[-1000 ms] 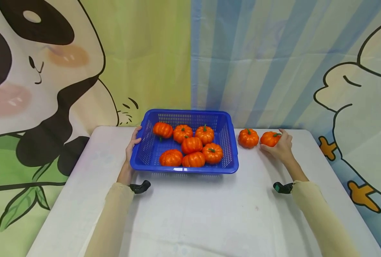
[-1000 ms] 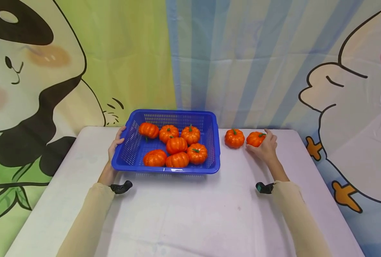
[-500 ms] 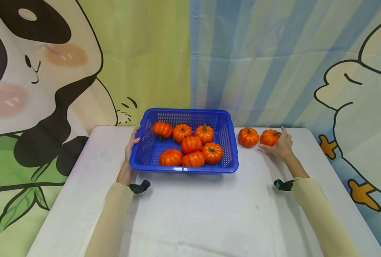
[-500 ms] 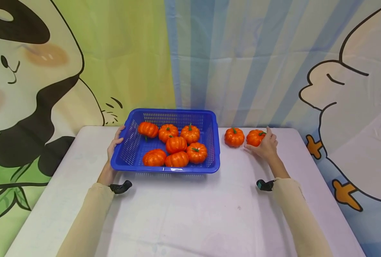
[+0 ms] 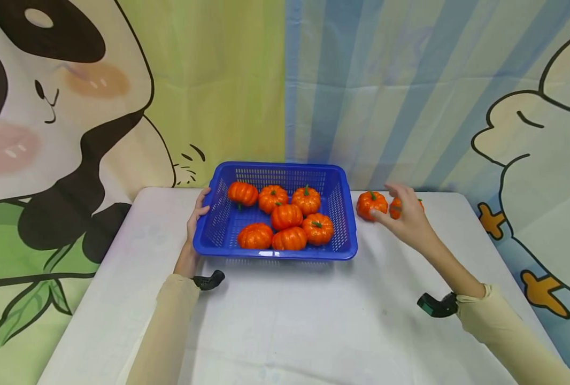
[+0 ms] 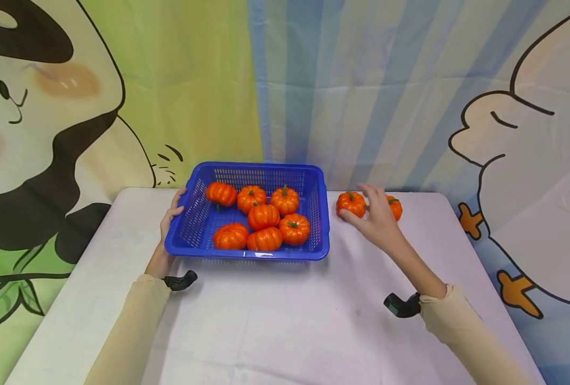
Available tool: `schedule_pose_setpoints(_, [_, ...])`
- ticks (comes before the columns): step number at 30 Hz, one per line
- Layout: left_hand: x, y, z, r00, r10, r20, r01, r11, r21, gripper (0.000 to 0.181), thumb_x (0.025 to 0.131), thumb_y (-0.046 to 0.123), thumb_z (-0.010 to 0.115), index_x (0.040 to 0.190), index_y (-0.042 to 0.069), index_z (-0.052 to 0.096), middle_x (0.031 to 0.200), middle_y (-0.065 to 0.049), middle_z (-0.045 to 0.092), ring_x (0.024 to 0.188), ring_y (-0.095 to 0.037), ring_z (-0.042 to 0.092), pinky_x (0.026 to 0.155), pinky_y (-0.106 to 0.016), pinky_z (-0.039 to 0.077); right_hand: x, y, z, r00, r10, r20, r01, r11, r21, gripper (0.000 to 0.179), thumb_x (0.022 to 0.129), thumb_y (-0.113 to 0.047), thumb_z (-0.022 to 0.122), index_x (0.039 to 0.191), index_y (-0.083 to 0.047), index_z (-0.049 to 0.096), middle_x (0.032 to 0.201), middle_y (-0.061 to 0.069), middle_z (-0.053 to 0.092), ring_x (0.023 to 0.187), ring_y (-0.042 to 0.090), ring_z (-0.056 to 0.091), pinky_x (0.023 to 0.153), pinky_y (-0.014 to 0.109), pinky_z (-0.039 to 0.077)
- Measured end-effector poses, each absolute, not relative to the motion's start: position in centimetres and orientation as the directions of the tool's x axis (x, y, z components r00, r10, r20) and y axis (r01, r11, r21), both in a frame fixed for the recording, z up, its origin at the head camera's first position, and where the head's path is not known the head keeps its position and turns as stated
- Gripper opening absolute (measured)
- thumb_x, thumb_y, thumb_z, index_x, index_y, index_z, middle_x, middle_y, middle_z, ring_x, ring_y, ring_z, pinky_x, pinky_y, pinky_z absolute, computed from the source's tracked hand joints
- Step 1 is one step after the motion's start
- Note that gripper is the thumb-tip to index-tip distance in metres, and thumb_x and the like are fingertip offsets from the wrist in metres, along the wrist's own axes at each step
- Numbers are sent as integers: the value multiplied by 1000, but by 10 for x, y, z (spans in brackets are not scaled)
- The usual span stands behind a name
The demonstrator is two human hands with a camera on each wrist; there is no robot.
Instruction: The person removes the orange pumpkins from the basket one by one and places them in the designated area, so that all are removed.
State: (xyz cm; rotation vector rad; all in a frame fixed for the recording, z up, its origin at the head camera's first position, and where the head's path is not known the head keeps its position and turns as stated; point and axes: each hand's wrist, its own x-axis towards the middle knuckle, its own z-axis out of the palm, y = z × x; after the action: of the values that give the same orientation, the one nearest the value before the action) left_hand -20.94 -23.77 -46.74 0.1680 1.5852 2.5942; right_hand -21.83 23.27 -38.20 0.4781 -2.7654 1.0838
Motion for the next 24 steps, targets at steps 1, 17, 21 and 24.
schedule_pose_setpoints(1, [-209,-238,-468,-989,142,48,-24,-463,886,57,99,10,6,153,26,9,164,-5,-1,138,-32,23,99,-30,45,-211,226,-377,-937,-281,208,-347,660,-666,65,89,-18,69,142,3,38,143,28,37,128,45,42,98,61,43])
schedule_pose_setpoints(17, [-212,-237,-468,-985,153,78,-12,-515,857,55,99,7,5,151,25,13,162,-9,-1,127,-22,38,92,-26,49,-167,161,-356,-801,-596,-58,-339,531,-776,57,94,-23,62,143,-1,43,149,21,41,135,40,43,96,47,50])
schedule_pose_setpoints(21, [-212,-238,-468,-986,141,83,3,-491,871,54,98,8,7,150,24,15,162,-9,0,132,-29,30,95,-28,47,-172,144,-357,-784,-608,-126,-320,569,-758,54,98,-27,56,145,-5,42,152,19,38,140,40,36,104,54,42])
schedule_pose_setpoints(24, [-213,-238,-469,-988,133,80,6,-484,875,55,98,8,8,150,24,15,163,-8,0,135,-33,25,97,-30,45,-184,128,-356,-777,-606,-171,-312,606,-732,53,100,-26,52,146,-3,39,152,21,36,141,41,34,109,58,35])
